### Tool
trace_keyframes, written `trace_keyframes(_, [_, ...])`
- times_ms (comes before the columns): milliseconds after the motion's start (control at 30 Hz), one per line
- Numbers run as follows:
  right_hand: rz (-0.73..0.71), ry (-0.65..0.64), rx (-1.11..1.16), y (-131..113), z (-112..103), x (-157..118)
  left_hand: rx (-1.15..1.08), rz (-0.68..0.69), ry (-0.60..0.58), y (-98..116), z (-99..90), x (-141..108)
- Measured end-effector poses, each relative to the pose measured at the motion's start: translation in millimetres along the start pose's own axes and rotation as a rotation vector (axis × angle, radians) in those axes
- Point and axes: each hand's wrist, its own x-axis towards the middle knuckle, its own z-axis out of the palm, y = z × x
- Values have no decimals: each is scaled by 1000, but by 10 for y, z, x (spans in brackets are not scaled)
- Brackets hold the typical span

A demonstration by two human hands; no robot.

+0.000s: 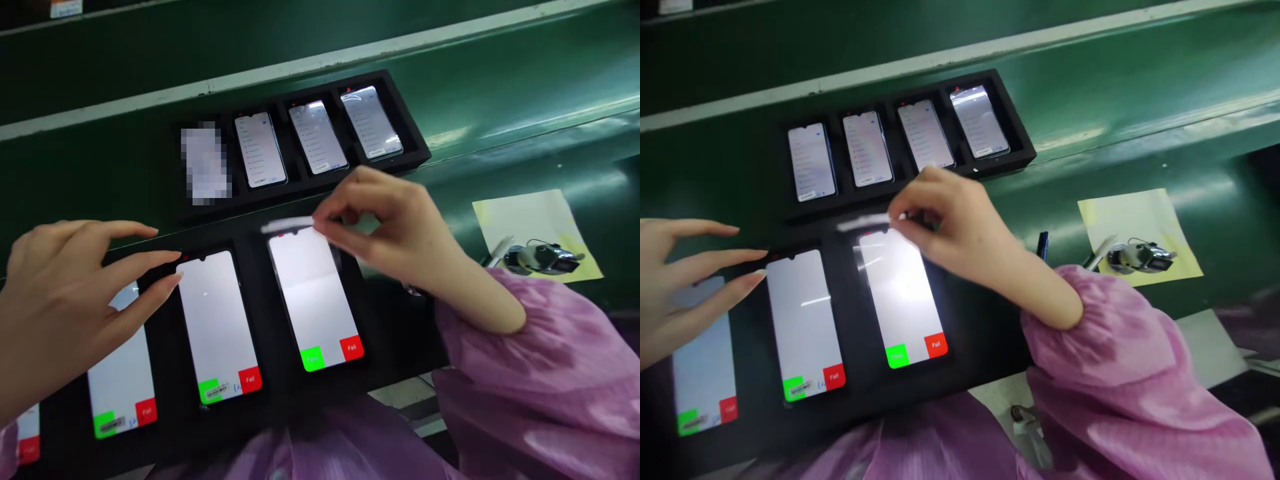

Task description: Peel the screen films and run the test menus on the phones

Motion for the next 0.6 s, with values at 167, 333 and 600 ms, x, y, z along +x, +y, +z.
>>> trace_keyframes(167, [172,158,219,137,8,119,105,99,-5,200,-131,19])
trace_keyframes(333, [127,165,267,56,35,33,-26,-24,-101,332,-29,66])
trace_keyframes(600, [123,80,188,-129,24,-115,-175,-165,-199,353,-140,225])
